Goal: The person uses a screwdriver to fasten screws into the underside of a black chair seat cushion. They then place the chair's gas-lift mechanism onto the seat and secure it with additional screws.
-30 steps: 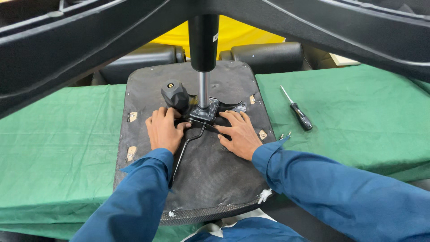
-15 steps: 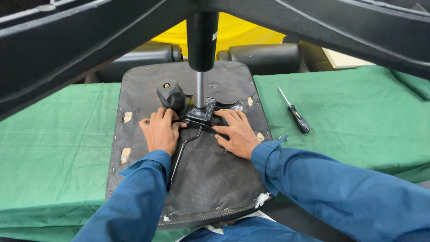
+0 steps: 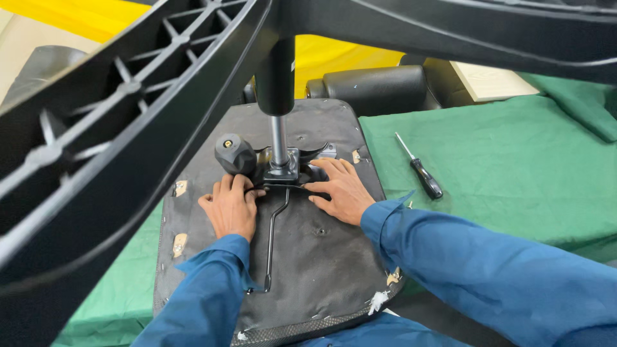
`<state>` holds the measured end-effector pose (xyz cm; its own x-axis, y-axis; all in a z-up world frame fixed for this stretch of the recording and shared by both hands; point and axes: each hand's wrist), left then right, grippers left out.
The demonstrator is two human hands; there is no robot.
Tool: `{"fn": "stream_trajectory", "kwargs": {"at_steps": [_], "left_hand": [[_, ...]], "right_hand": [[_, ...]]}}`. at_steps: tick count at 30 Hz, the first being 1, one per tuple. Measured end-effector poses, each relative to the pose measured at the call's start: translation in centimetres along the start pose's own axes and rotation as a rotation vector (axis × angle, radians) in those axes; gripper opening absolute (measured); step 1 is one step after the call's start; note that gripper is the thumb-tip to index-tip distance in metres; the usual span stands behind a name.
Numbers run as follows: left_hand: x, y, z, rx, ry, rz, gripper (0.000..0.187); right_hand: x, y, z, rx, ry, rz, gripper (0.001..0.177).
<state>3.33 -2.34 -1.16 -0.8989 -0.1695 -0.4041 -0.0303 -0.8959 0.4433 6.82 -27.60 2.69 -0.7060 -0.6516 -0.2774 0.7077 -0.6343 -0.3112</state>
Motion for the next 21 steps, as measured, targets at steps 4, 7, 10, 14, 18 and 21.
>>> {"fn": "stream_trajectory", "kwargs": {"at_steps": [4,7,10,14,18,21], "left_hand": [[0.1,0.3,0.2,-0.048,0.002,0.02,0.01],[0.2,0.3,0.2,-0.022,0.054,0.012,0.014],[0.3,0.4,0.1,0.03,0.047,0.045,0.014],[0.1,0.4,-0.1,0.032,0.018,0.079,0.012],[0.2,0.6,-0.2,0.054,0.009,0.131,0.012],[0.3,0.8,-0.2,0.063,0.035,0.134,0.012]], "right_hand": [[0.1,0.5,0.7,-0.042,-0.024,-0.113,0.049],[0.7,1.0,0.5,-0.054,-0.051,-0.232,0.075],[1.0,1.4,-0.2,-0.07,0.006,-0.41,0.113],[1.1,2.0,-1.1,-0.052,-0.035,-0.433,0.113],[0.8,2.2,-1.0,0.002,-0.121,-0.461,0.099],[0.9,2.0,-0.4,0.007,-0.118,-0.446,0.097]]}}
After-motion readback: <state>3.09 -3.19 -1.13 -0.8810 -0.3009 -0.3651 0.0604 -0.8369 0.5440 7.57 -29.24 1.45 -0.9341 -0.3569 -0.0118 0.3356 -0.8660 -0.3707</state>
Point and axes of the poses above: each hand's wrist, its own x-axis away from the middle knuckle, its own z-axis out of the back of the hand, y = z × x, and after that the axes turned 5 degrees about -y, right-handed
